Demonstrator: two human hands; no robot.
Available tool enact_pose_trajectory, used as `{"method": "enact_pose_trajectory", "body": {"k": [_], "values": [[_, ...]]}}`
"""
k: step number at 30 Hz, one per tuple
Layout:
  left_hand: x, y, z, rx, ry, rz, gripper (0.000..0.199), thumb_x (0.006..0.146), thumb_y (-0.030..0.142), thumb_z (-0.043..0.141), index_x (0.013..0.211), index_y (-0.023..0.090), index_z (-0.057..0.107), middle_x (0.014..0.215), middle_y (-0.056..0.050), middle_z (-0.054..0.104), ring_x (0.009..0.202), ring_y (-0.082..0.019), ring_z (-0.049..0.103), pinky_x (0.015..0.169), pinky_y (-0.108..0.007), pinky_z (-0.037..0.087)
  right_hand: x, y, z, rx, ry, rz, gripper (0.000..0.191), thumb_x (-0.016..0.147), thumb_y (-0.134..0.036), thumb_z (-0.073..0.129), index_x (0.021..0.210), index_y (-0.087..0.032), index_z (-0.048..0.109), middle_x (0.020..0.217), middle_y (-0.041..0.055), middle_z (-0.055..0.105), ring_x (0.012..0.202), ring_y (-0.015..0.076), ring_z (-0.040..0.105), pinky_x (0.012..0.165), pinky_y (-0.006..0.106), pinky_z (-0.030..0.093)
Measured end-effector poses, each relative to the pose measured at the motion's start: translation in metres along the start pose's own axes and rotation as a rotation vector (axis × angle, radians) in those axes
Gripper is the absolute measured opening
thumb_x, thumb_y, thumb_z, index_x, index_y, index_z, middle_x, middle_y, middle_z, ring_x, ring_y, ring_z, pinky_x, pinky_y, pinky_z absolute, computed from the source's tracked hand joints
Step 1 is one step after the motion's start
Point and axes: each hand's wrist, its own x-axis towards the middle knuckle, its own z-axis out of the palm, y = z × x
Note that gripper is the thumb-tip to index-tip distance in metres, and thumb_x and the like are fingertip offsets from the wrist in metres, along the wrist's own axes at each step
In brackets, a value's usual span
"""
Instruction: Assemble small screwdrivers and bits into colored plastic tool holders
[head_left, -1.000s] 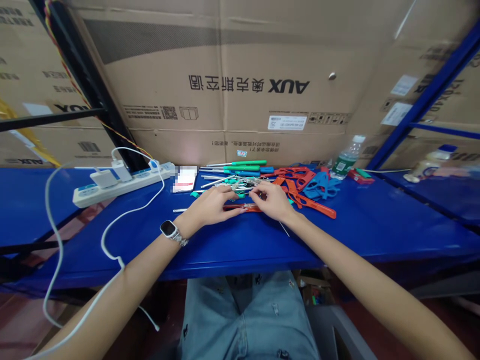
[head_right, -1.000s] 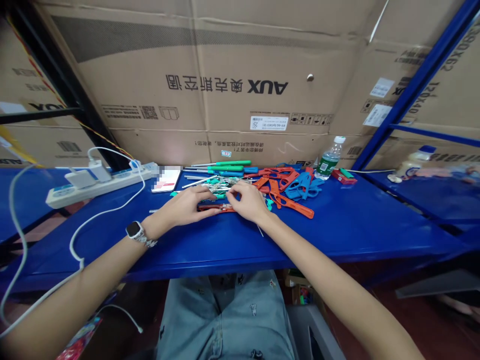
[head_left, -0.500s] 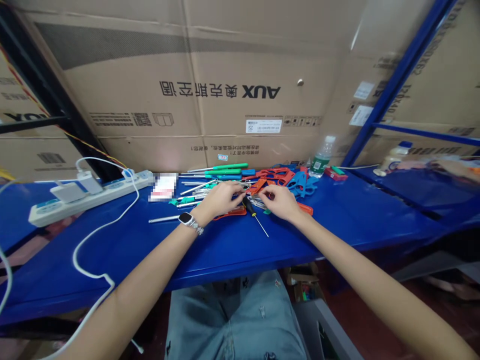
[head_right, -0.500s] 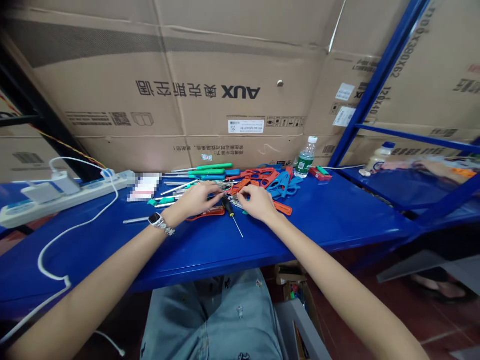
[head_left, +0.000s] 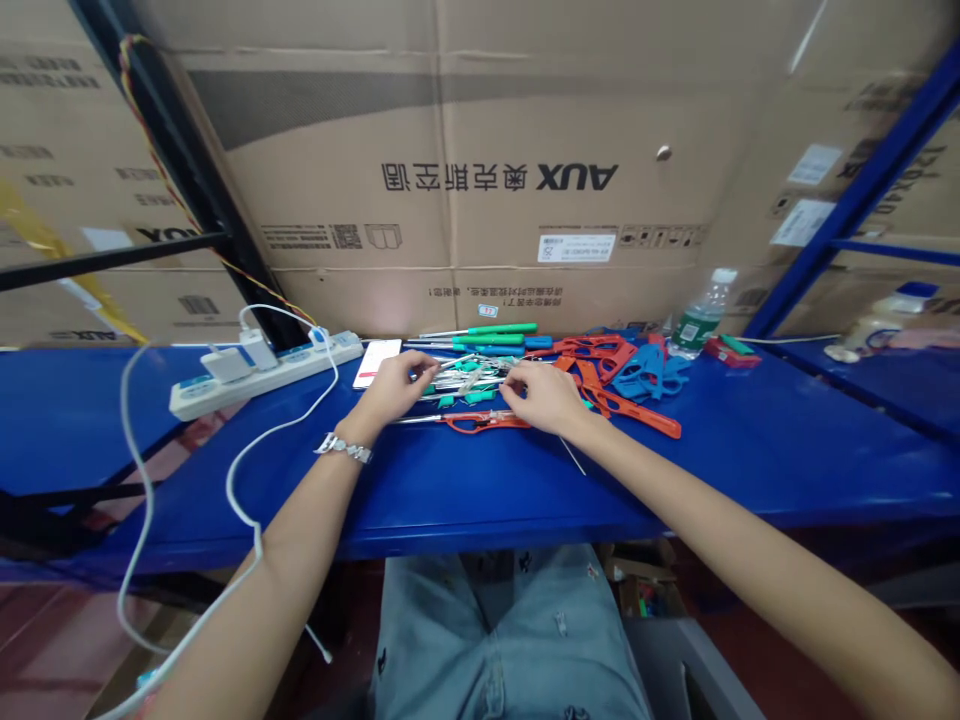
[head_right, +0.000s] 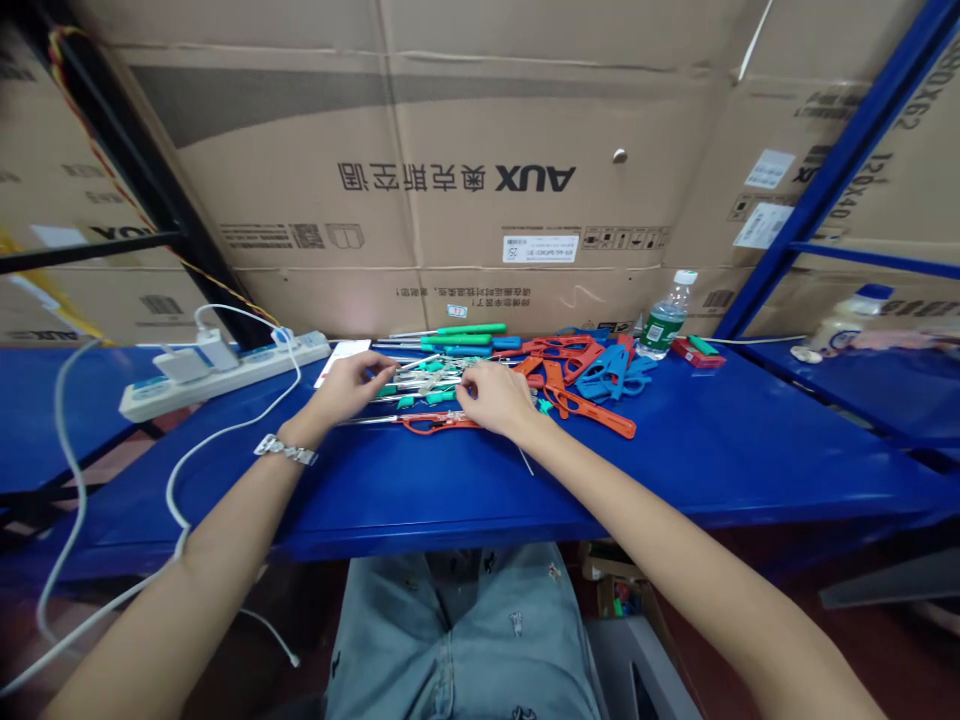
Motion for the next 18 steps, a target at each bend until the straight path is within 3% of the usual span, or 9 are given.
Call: {"method": "enact_pose_trajectory", "body": {"k": [6, 11, 18], "values": [[-0.003, 0.008, 0.014, -0.056, -0.030, 0.058, 0.021, 0.094, 0.032, 0.054, 0.091, 0.018, 0.070, 0.094, -0.007, 0.076, 0.083, -0.020, 0.067, 0.075, -0.034, 0.054, 0.010, 0.001, 0.002, 0.000, -0.013, 0.054, 0.021, 0.091, -0.030, 0.057, 0.085, -0.023, 0.076, 0.094, 0.0037, 0.076, 0.085, 0.0203, 0.065, 0.064, 0.029, 0.036], [0.001, 0.024, 0.022, -0.028, -0.097, 0.159, 0.023, 0.097, 0.032, 0.052, 0.093, 0.018, 0.070, 0.092, -0.007, 0.073, 0.083, -0.021, 0.067, 0.075, -0.034, 0.052, -0.003, 0.027, -0.006, -0.008, 0.033, 0.139, 0.021, 0.091, -0.034, 0.059, 0.085, -0.024, 0.076, 0.091, 0.0035, 0.077, 0.084, 0.0213, 0.067, 0.063, 0.029, 0.035], [0.029, 0.045, 0.039, 0.072, -0.174, 0.204, 0.022, 0.097, 0.029, 0.053, 0.091, 0.018, 0.071, 0.091, -0.007, 0.073, 0.080, -0.020, 0.066, 0.071, -0.032, 0.049, -0.011, 0.056, -0.015, 0.053, 0.082, 0.204, 0.020, 0.089, -0.031, 0.059, 0.082, -0.022, 0.076, 0.084, 0.0040, 0.077, 0.079, 0.0203, 0.067, 0.063, 0.028, 0.038]]}}
